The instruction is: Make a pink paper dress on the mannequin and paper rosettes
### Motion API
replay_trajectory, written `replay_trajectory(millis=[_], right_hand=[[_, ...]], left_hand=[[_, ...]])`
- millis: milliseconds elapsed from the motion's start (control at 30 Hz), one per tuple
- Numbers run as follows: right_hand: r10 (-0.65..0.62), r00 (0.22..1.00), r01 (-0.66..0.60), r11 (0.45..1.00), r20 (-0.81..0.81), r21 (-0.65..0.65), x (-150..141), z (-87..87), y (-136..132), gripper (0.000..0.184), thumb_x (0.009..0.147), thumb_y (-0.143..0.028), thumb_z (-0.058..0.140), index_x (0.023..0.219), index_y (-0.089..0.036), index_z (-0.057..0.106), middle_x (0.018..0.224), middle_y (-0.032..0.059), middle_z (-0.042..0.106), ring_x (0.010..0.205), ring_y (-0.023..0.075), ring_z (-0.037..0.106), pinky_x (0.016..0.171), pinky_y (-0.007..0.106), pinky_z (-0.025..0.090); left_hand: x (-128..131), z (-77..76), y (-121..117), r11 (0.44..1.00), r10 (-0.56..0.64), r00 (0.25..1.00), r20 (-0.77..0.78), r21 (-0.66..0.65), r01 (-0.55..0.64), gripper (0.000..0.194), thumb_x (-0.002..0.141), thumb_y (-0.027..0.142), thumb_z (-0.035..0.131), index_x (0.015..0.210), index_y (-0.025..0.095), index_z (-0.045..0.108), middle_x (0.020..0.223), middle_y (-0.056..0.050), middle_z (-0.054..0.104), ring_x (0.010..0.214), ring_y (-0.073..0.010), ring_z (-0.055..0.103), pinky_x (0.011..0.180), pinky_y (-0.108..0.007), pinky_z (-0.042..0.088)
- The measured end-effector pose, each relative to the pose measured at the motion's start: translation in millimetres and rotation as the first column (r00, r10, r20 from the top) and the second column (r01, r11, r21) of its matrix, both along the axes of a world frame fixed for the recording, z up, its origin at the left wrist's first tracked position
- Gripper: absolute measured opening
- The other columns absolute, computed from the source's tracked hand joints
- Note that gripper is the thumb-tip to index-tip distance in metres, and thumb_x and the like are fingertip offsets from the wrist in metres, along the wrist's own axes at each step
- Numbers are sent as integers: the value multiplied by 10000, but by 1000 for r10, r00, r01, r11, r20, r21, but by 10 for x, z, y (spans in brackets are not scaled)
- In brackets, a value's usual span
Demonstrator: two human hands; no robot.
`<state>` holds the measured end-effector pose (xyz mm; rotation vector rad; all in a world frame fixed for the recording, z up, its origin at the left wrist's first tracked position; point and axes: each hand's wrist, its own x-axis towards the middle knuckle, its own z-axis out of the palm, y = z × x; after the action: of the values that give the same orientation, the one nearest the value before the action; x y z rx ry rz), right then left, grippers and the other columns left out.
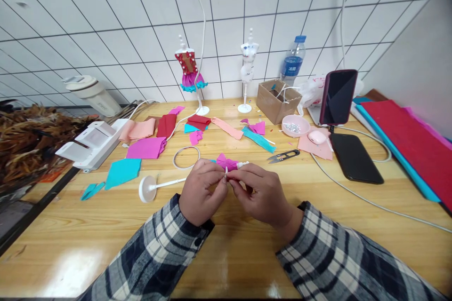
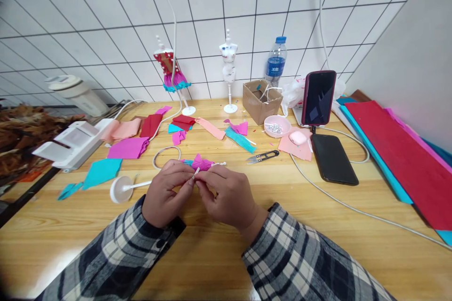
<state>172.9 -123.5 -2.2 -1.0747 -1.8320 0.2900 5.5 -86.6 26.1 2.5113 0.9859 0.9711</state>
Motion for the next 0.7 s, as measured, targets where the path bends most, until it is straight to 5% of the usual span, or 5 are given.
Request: replay_trajectory(millis=[333, 700], right_hand=[[-36, 999, 36, 999, -27, -4, 5, -23, 15, 137, 869, -174, 579, 951, -219, 678, 857, 33, 712, 727, 138, 636, 651, 260, 507], [10, 996, -11, 1000, -86, -9, 13, -1, 0, 187, 856, -125, 578, 985, -208, 685, 867, 40, 710, 771, 147, 649, 720, 275, 535]], left_hand=[[28, 17, -32, 992, 29, 999, -15, 122, -27, 189, 837, 137, 532, 733, 184, 683, 752, -39, 703, 711, -175, 556, 715, -361, 459], [2, 13, -35, 996, -8, 1000, 9, 86, 8, 151, 860, 130, 539, 788, 168, 665, 776, -45, 685, 739, -169, 556, 730, -350, 454]])
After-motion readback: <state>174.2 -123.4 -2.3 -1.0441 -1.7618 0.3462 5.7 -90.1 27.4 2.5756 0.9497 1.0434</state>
